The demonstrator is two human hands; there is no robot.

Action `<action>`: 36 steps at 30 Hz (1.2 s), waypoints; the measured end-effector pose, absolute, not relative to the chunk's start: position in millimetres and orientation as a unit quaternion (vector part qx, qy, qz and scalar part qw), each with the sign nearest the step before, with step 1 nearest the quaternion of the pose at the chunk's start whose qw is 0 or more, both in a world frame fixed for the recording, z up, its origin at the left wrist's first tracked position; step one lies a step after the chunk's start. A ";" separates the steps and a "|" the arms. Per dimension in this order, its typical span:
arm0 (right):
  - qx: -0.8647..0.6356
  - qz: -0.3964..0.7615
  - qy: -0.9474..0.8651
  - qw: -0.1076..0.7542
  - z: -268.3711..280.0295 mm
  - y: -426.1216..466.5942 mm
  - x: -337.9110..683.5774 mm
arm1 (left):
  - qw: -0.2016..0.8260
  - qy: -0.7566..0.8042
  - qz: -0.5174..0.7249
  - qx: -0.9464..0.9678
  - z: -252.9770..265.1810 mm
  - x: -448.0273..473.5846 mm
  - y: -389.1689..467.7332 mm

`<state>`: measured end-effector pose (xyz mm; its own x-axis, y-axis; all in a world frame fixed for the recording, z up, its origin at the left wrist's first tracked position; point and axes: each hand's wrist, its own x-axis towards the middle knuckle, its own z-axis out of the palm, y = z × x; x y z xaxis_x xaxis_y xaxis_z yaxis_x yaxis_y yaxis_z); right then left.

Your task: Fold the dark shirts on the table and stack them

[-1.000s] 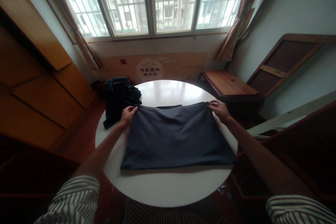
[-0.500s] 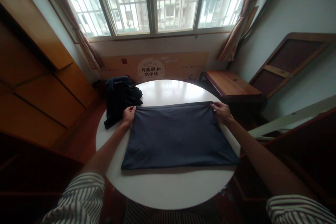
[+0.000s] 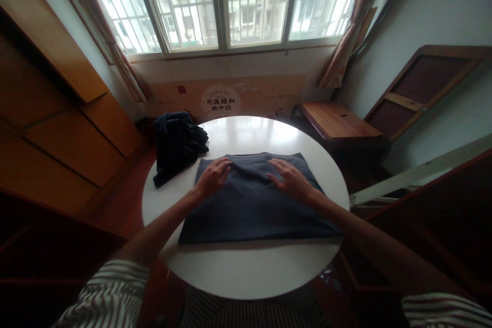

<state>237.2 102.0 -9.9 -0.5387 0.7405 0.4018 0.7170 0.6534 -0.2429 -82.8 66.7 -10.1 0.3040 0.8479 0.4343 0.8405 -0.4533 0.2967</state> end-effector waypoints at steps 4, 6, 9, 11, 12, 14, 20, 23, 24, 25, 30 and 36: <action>-0.386 0.035 -0.915 0.112 -28.9 55.4 217.0 | 0.082 0.470 0.091 0.874 -20.9 -63.8 44.8; -0.420 0.021 -0.903 0.090 -39.9 43.8 233.5 | 0.082 0.514 0.058 0.852 -30.2 -80.1 38.5; -0.478 -0.010 -0.873 0.099 -51.2 32.3 272.9 | 0.061 0.567 0.059 0.820 -38.5 -116.5 31.7; -0.499 -0.025 -0.859 0.114 -54.9 24.1 295.3 | 0.046 0.592 0.075 0.801 -36.2 -130.9 24.8; -0.501 -0.029 -0.856 0.121 -55.6 19.5 303.2 | 0.038 0.598 0.086 0.796 -32.6 -131.9 19.3; -0.489 -0.030 -0.861 0.133 -54.9 9.5 312.4 | 0.022 0.581 0.110 0.806 -22.3 -121.4 2.0; -0.330 -0.015 -0.929 0.166 -41.4 -21.5 318.3 | -0.012 0.313 0.130 0.941 -11.7 -63.7 -72.7; -0.264 -0.070 -0.946 0.172 -33.7 -33.1 325.4 | -0.068 0.292 0.119 0.946 -23.4 -67.1 -90.6; -0.255 -0.098 -0.948 0.167 -31.1 -36.3 328.8 | -0.083 0.295 0.114 0.945 -27.0 -73.3 -93.1; -0.250 -0.124 -0.947 0.157 -28.4 -39.2 332.7 | -0.095 0.295 0.110 0.944 -30.0 -80.9 -94.9; -0.262 -0.183 -0.938 0.136 -20.5 -53.6 356.3 | -0.142 0.288 0.131 0.938 -34.3 -119.1 -107.5; -0.322 -0.145 -0.920 0.173 -25.0 -61.0 376.3 | -0.129 0.328 0.195 0.915 -25.7 -129.2 -122.2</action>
<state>376.3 -61.0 -25.0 -0.7329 0.5418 0.4114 0.6420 0.7509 0.1547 -129.2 -122.2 -25.7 0.7088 0.5501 0.4416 0.6510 -0.7512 -0.1090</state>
